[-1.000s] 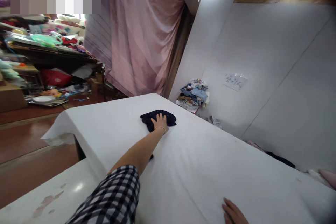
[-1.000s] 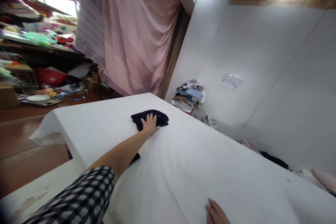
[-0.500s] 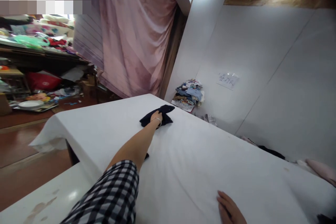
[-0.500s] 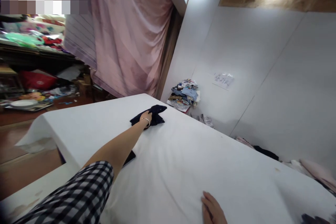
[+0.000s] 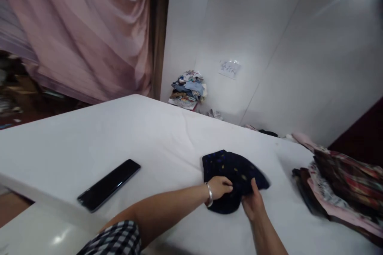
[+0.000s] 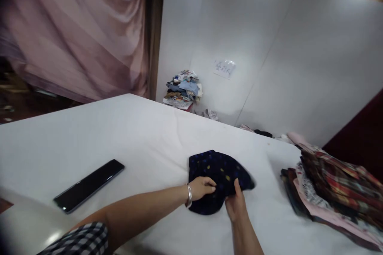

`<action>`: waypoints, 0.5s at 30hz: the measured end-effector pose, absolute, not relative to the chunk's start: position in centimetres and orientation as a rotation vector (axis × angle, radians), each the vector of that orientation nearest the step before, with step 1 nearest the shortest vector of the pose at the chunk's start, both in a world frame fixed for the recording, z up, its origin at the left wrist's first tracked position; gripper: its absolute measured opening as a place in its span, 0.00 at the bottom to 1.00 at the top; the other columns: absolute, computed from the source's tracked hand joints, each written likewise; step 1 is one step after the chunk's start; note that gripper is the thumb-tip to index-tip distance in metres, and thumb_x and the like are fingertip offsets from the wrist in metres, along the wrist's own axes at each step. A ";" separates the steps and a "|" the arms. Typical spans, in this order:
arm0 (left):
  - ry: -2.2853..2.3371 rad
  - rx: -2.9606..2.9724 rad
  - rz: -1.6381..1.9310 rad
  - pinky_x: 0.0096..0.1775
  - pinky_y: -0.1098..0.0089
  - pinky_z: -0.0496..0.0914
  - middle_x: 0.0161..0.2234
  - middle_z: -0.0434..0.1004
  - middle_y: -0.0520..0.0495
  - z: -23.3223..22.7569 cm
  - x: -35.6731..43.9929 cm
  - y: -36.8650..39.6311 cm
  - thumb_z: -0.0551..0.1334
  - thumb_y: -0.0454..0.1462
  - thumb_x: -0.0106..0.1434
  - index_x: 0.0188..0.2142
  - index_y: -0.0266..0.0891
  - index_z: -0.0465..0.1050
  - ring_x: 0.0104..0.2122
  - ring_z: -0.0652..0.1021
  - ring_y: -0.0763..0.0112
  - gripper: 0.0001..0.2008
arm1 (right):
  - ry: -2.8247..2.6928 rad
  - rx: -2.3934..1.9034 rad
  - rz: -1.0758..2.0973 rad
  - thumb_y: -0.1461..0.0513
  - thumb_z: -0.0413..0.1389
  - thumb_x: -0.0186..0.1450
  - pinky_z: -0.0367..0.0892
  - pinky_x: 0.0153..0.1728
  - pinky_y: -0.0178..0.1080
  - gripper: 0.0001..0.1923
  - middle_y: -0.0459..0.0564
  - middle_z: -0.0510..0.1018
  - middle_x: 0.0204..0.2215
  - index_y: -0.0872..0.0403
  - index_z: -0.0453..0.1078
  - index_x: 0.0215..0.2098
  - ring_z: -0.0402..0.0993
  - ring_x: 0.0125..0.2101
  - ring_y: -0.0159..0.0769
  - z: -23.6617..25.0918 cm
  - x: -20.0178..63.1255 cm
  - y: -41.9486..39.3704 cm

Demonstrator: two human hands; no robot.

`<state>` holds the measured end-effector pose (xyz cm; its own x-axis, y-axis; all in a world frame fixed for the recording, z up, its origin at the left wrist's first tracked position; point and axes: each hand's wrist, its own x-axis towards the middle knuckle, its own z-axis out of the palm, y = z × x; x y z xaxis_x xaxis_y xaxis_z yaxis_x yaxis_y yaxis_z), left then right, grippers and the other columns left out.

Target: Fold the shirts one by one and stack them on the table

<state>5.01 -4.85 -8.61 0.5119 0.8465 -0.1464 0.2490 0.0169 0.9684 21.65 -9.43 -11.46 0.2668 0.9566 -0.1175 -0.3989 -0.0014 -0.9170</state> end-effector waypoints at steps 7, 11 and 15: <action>1.127 2.225 0.535 0.54 0.51 0.63 0.58 0.66 0.37 -5.5 7.3 -6.2 0.61 0.53 0.55 0.61 0.40 0.60 0.55 0.68 0.47 0.38 | -0.530 -0.908 1.369 0.47 0.59 0.58 0.68 0.53 0.47 0.20 0.49 0.79 0.45 0.49 0.77 0.41 0.72 0.51 0.46 -11.2 22.5 -9.2; 1.195 2.297 0.502 0.50 0.54 0.67 0.55 0.67 0.38 -6.7 8.6 -6.0 0.60 0.51 0.56 0.54 0.41 0.68 0.52 0.70 0.49 0.29 | -0.558 -0.827 1.456 0.44 0.59 0.57 0.63 0.56 0.50 0.24 0.53 0.77 0.48 0.50 0.76 0.44 0.67 0.55 0.47 -11.7 22.3 -9.0; 1.231 2.068 0.653 0.47 0.61 0.69 0.48 0.71 0.43 -8.9 9.3 -4.5 0.56 0.45 0.61 0.45 0.41 0.73 0.44 0.76 0.60 0.16 | -0.648 -0.794 1.386 0.44 0.61 0.55 0.60 0.58 0.50 0.26 0.50 0.75 0.52 0.47 0.74 0.47 0.65 0.57 0.47 -12.1 22.3 -8.8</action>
